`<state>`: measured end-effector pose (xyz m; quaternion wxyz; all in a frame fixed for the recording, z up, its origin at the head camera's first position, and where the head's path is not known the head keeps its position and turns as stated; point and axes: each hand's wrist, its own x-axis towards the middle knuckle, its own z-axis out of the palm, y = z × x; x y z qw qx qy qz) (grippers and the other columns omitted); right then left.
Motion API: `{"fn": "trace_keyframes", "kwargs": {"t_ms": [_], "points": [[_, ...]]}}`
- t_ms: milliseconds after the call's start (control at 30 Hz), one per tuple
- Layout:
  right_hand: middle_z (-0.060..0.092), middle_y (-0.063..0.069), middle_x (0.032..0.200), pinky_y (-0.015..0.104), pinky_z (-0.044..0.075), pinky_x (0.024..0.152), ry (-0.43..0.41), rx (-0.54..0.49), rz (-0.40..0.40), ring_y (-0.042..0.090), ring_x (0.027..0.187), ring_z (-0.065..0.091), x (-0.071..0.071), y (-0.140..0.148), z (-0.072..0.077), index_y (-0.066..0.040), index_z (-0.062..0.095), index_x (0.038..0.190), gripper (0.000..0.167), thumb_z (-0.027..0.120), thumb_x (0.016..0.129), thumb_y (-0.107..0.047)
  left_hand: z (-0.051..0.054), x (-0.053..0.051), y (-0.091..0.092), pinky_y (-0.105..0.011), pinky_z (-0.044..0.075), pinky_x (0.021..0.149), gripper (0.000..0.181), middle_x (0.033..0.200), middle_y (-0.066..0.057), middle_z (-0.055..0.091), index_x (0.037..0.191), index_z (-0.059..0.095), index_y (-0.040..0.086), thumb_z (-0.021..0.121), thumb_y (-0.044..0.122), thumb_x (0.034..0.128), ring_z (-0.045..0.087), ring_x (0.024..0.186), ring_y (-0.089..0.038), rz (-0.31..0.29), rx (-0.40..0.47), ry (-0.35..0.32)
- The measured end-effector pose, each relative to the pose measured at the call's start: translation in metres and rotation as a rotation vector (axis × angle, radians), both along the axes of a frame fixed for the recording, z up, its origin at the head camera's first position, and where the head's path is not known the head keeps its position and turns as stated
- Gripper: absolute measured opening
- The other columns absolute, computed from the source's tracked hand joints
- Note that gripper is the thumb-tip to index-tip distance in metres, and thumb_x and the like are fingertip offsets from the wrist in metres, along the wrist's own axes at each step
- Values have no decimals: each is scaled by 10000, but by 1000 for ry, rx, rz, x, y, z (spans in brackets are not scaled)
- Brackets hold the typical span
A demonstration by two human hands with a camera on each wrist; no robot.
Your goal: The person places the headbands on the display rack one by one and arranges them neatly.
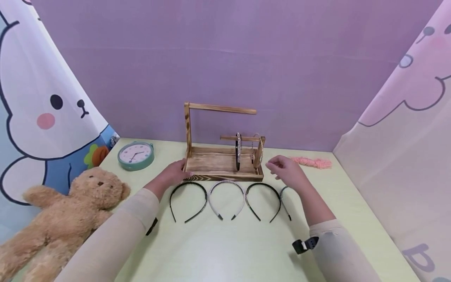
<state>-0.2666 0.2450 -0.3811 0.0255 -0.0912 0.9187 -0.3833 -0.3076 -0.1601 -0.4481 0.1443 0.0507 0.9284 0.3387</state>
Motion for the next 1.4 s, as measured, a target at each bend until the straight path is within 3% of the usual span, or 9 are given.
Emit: {"fn": "trace_keyframes", "kwargs": {"t_ms": [200,333,467,667,933,1067,1400], "points": [[665,134,966,434,586,753,-114,93,-30,318,904,668,3,36,-11,-48,611,1111,403,595,971,-426,1,1,0,-569,214,1185,761,1583,-248,246,1579,108,49,535,329,1015,218,1455,-443,2,14,0],[652,132,811,423,574,702,-195,189,-73,260,721,656,3,52,-22,-32,599,983,405,597,966,-437,2,1,0,-569,218,1184,761,1584,-249,244,1578,107,45,537,324,1015,211,1459,-439,0,23,-3],[626,87,694,363,558,616,-303,267,-54,192,592,601,2,57,-36,-14,613,904,422,607,961,-432,1,2,0,-569,222,1184,764,1590,-242,235,1580,103,51,536,331,1016,202,1464,-432,5,27,-12],[630,97,708,342,572,585,-416,243,0,195,608,616,4,53,-49,11,614,847,304,646,955,-272,2,2,1,-567,217,1186,766,1595,-238,225,1581,96,54,532,335,1017,201,1464,-431,8,30,-17],[653,127,734,374,601,601,-430,179,-7,223,621,663,7,52,-45,26,620,835,171,621,932,-116,3,3,2,-555,192,1195,775,1608,-226,189,1580,79,48,534,327,1017,182,1472,-424,13,46,-25],[628,129,745,379,599,614,-386,158,1,221,658,632,7,58,-38,20,580,839,129,570,930,-71,3,3,2,-557,198,1194,781,1609,-227,187,1580,77,47,536,330,1016,181,1473,-423,10,37,-23],[617,140,850,399,602,706,-279,1,-18,220,772,634,8,71,-3,87,563,1002,144,510,978,-44,3,2,3,-563,205,1190,779,1599,-243,203,1577,82,35,534,334,1017,191,1466,-434,7,23,-15]]}}
